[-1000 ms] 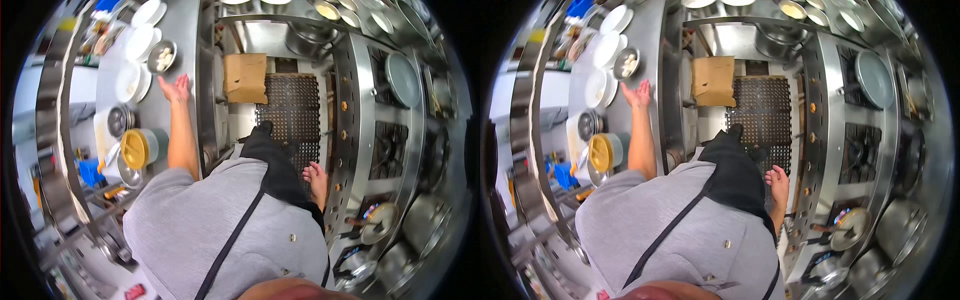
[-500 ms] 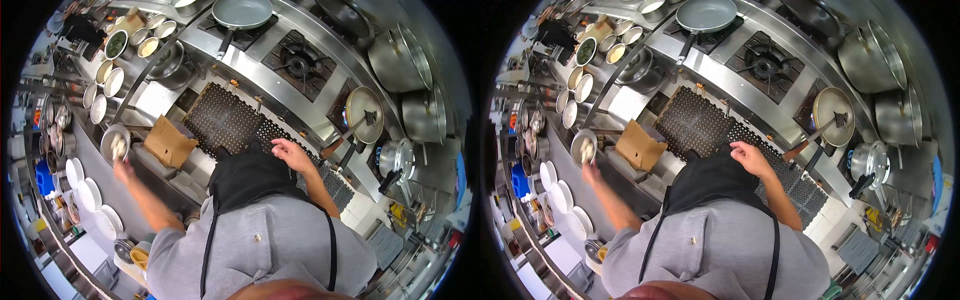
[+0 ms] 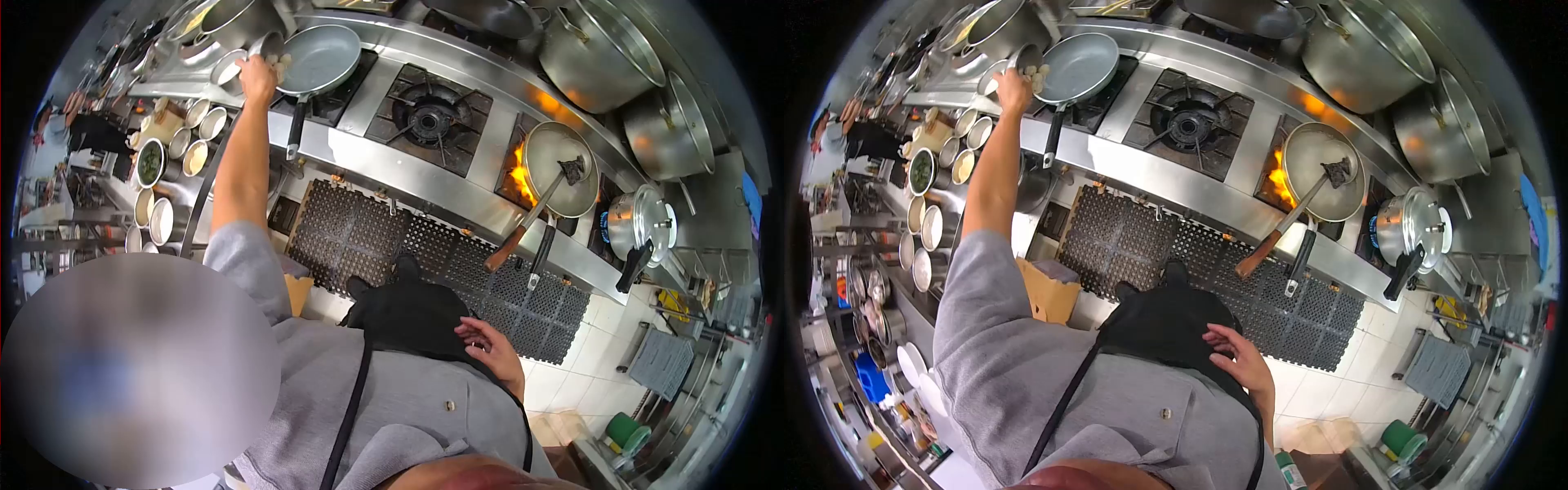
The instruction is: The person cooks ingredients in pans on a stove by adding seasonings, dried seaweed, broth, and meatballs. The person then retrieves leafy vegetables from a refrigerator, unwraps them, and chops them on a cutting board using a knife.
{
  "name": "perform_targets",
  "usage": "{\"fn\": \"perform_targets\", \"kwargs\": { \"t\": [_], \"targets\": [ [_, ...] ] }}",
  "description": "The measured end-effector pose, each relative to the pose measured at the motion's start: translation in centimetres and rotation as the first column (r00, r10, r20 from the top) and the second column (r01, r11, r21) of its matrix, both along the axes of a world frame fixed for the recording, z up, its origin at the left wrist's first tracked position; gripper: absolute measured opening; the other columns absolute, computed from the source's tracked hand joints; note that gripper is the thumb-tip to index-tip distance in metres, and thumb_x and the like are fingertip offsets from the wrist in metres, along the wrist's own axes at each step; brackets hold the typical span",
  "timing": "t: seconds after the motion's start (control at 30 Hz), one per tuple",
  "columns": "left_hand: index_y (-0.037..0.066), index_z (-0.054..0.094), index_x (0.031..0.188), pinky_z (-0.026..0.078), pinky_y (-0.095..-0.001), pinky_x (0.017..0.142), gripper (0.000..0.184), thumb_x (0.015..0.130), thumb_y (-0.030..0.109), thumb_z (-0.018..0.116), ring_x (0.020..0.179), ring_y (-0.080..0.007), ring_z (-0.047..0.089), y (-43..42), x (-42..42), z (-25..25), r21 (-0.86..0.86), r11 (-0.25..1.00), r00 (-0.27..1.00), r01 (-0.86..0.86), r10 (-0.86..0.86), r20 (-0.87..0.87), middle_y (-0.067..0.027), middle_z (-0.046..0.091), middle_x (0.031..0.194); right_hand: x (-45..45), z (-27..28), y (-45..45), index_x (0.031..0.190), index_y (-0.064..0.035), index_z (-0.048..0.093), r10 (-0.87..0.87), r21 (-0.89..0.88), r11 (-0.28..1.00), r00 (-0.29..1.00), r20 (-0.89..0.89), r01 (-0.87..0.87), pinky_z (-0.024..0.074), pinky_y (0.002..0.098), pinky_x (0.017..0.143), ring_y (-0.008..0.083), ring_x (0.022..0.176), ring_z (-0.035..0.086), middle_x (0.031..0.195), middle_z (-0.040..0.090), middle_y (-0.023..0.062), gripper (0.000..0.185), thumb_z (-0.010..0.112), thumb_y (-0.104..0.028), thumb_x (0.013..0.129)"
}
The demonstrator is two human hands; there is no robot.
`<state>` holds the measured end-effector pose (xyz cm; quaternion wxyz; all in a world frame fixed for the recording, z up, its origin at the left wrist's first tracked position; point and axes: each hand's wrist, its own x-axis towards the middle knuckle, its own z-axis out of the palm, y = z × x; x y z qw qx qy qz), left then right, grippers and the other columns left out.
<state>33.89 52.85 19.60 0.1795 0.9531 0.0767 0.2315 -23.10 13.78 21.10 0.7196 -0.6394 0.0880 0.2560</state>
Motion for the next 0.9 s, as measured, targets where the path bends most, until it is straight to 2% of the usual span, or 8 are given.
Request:
{"fn": "perform_targets", "kwargs": {
  "t": [0.17, 0.3, 0.33, 0.37, 0.53, 0.67, 0.8, 0.9],
  "targets": [
    [-0.004, 0.058, 0.104, 0.054, -0.0531, 0.08, 0.023, 0.09, 0.009, 0.046, 0.092, -0.0512, 0.063, 1.1, 4.7, 2.3, 0.222, 0.973, 0.997, 0.059, -0.069, 0.037, -0.0314, 0.047, 0.116, -2.6, -0.4, -0.1, 0.134, -0.0007, 0.049, -0.297, 0.181, 0.935, 0.952, -0.073, 0.306, 0.0453, 0.0289, 0.087, 0.0139, 0.095, 0.055, 0.114, 0.061, 0.0122, 0.051, 0.063, -0.009, 0.086],
    [-0.012, 0.054, 0.099, 0.057, -0.0428, 0.07, 0.029, 0.087, 0.014, 0.048, 0.087, -0.046, 0.066, 6.3, 4.3, 2.6, 0.069, 0.987, 0.988, -0.142, 0.138, 0.064, -0.0314, 0.055, 0.102, -2.2, -2.4, -0.3, 0.129, 0.0007, 0.052, -0.297, 0.203, 0.924, 0.942, -0.153, 0.324, 0.0457, 0.0263, 0.08, 0.0122, 0.088, 0.056, 0.108, 0.062, 0.0112, 0.043, 0.06, -0.01, 0.088],
    [-0.014, 0.052, 0.095, 0.058, -0.0406, 0.068, 0.026, 0.086, 0.01, 0.048, 0.085, -0.0429, 0.066, 7.3, 3.2, 2.6, -0.575, 0.805, 0.986, -0.147, 0.163, -0.024, -0.0284, 0.056, 0.095, -1.7, -3.2, -0.1, 0.127, 0.0005, 0.054, -0.296, 0.197, 0.924, 0.938, -0.178, 0.329, 0.0452, 0.0253, 0.077, 0.0116, 0.086, 0.056, 0.106, 0.063, 0.0104, 0.04, 0.059, -0.01, 0.089],
    [-0.015, 0.05, 0.091, 0.059, -0.0384, 0.065, 0.023, 0.085, 0.006, 0.047, 0.084, -0.0398, 0.066, 8.4, 2.0, 2.6, -0.96, 0.25, 0.986, -0.124, 0.142, -0.091, -0.0254, 0.056, 0.089, -1.0, -3.8, 0.0, 0.126, 0.0002, 0.055, -0.29, 0.187, 0.926, 0.936, -0.2, 0.327, 0.0447, 0.0242, 0.074, 0.0111, 0.083, 0.056, 0.104, 0.063, 0.0097, 0.037, 0.058, -0.01, 0.09],
    [-0.003, 0.052, 0.083, 0.06, -0.0411, 0.065, 0.001, 0.082, -0.002, 0.053, 0.069, -0.0268, 0.06, 14.8, -12.8, -8.0, -0.971, -0.21, 0.986, 0.118, 0.14, 0.09, -0.0145, 0.053, 0.09, 4.3, -6.4, 2.2, 0.123, -0.0005, 0.057, -0.001, 0.061, 0.998, 0.985, -0.171, 0.012, 0.0443, 0.0227, 0.07, 0.0094, 0.08, 0.056, 0.097, 0.066, 0.0066, 0.033, 0.059, -0.015, 0.093],
    [0.0, 0.053, 0.092, 0.059, -0.0369, 0.062, 0.01, 0.082, 0.005, 0.054, 0.068, -0.0228, 0.06, 11.6, -34.2, -9.8, -0.934, -0.295, 0.897, -0.202, 0.328, -0.298, -0.0109, 0.054, 0.086, 8.4, -9.0, 5.1, 0.121, -0.0001, 0.058, 0.281, -0.064, 0.955, 0.951, -0.131, -0.291, 0.0439, 0.022, 0.069, 0.0073, 0.079, 0.055, 0.098, 0.067, 0.006, 0.03, 0.058, -0.017, 0.095],
    [0.002, 0.055, 0.093, 0.057, -0.0352, 0.065, 0.012, 0.084, 0.009, 0.058, 0.077, -0.022, 0.06, 12.1, -53.1, -10.0, -0.929, -0.359, 0.609, -0.087, 0.719, -0.335, -0.0118, 0.057, 0.089, 12.3, -14.1, 6.0, 0.122, -0.0007, 0.058, 0.564, -0.103, 0.81, 0.815, -0.133, -0.577, 0.0468, 0.0248, 0.087, 0.0123, 0.097, 0.06, 0.099, 0.066, 0.005, 0.031, 0.058, -0.019, 0.097],
    [-0.002, 0.056, 0.086, 0.057, -0.0323, 0.062, 0.006, 0.081, 0.002, 0.055, 0.075, -0.0213, 0.06, 13.4, -62.3, -7.7, -0.973, -0.218, 0.284, 0.076, 0.94, -0.189, -0.0121, 0.058, 0.085, 14.9, -12.7, 8.6, 0.121, -0.0005, 0.058, 0.684, -0.104, 0.704, 0.71, -0.167, -0.703, 0.0468, 0.0241, 0.084, 0.011, 0.093, 0.059, 0.098, 0.066, 0.0049, 0.03, 0.058, -0.018, 0.097]
  ]
}}
